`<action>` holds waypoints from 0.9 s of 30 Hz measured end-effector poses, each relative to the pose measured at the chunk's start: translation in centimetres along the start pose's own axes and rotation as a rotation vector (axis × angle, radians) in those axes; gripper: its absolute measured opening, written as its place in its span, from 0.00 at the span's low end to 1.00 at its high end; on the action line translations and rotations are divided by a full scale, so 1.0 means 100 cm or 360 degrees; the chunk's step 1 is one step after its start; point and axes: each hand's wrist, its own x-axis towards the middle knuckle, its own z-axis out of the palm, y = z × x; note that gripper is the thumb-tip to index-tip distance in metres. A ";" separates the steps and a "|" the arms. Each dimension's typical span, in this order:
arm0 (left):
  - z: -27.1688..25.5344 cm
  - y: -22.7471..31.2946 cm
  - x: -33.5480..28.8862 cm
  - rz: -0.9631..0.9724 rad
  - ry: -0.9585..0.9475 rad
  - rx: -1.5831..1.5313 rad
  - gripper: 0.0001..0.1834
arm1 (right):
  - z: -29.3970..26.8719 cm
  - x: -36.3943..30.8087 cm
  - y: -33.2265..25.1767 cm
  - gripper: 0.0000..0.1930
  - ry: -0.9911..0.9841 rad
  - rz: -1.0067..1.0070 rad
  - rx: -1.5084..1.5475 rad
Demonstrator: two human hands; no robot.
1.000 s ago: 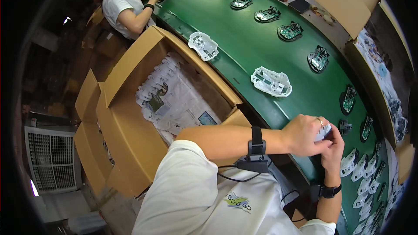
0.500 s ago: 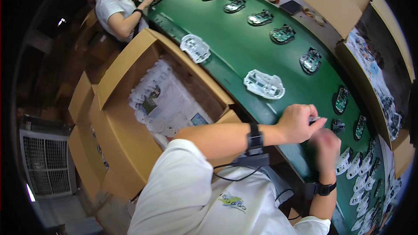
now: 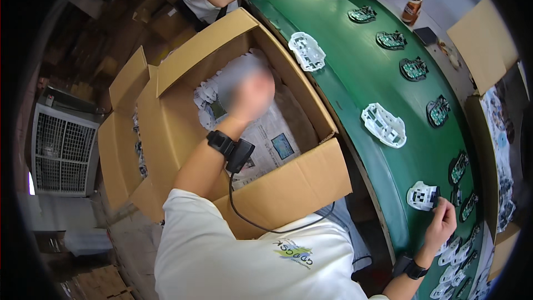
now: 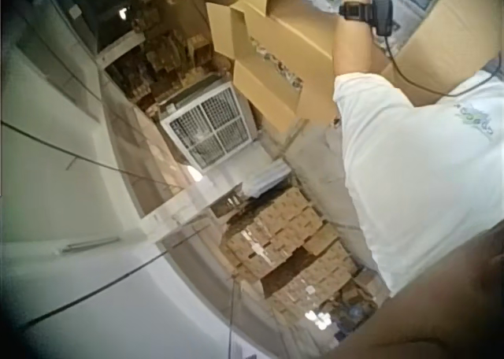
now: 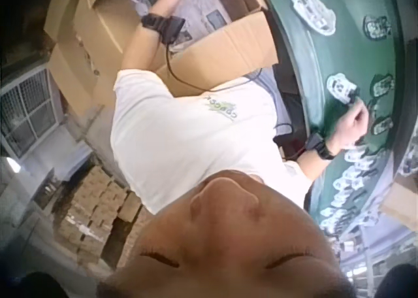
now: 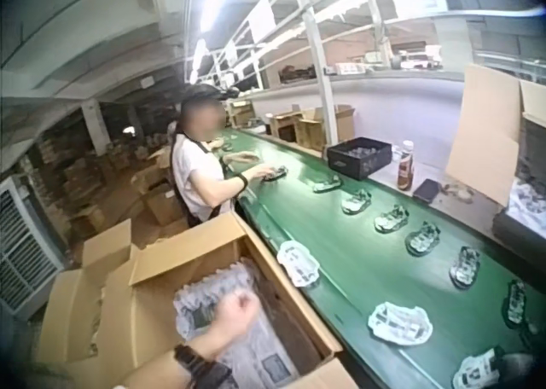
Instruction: The person assembles small electronic devices at a workstation. They pick up white plastic housings and black internal components, fit them together, and place the assembled units into a cardboard box. The person also handles circuit boards and plastic bags containing parts throughout the process.
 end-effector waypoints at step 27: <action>-0.120 0.054 0.050 0.0613 0.0374 0.0078 0.10 | 0.018 0.023 -0.081 0.06 -0.0433 -0.0587 -0.0242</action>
